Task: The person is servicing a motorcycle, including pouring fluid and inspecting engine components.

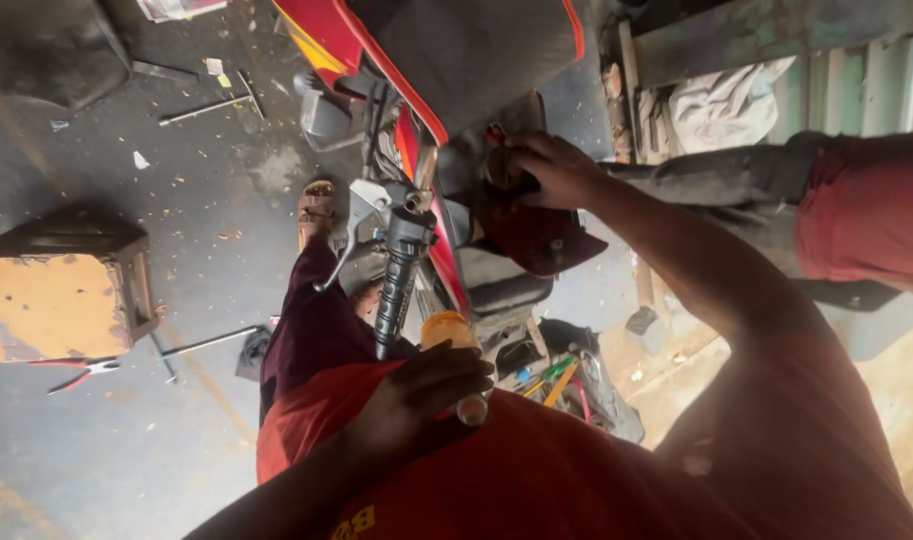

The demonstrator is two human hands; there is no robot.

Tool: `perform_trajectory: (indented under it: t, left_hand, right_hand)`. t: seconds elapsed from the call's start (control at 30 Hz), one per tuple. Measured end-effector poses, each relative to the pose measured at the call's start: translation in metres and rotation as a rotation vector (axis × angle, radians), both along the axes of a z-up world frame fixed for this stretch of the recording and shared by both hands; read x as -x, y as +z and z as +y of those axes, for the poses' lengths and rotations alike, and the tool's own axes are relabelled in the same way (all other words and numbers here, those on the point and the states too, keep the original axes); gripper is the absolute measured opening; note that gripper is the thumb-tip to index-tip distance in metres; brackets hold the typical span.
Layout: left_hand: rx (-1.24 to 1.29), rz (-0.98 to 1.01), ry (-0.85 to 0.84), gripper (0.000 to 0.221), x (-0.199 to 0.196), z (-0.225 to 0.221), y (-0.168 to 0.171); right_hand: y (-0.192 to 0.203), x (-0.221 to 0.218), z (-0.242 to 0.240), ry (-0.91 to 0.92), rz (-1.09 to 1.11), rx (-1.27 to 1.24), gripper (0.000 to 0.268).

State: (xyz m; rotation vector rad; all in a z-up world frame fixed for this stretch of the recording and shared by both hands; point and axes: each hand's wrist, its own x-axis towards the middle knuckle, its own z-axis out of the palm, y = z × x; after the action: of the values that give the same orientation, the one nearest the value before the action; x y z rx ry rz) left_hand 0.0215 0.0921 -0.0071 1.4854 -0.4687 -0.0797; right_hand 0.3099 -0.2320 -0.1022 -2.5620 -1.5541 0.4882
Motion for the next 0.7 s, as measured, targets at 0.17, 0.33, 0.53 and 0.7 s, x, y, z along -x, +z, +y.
perform_trajectory:
  t: [0.17,0.33,0.53,0.7]
  left_hand:
    - [-0.057,-0.005,0.064,0.034,0.003,0.001,-0.009]
    - [-0.071,-0.055,0.079,0.039,0.015,0.002,-0.003]
    - [-0.125,-0.062,0.096,0.045,0.038,0.016,0.020]
    - [-0.103,-0.026,0.119,0.045,0.058,0.040,0.024]
  right_hand:
    - [-0.001,0.000,0.014,-0.054,0.009,0.049,0.059]
    - [-0.009,0.005,0.020,0.152,-0.166,0.152,0.064]
    - [0.001,0.001,0.026,0.340,-0.241,0.153,0.057]
    - [-0.031,-0.004,0.017,0.207,-0.232,0.352,0.043]
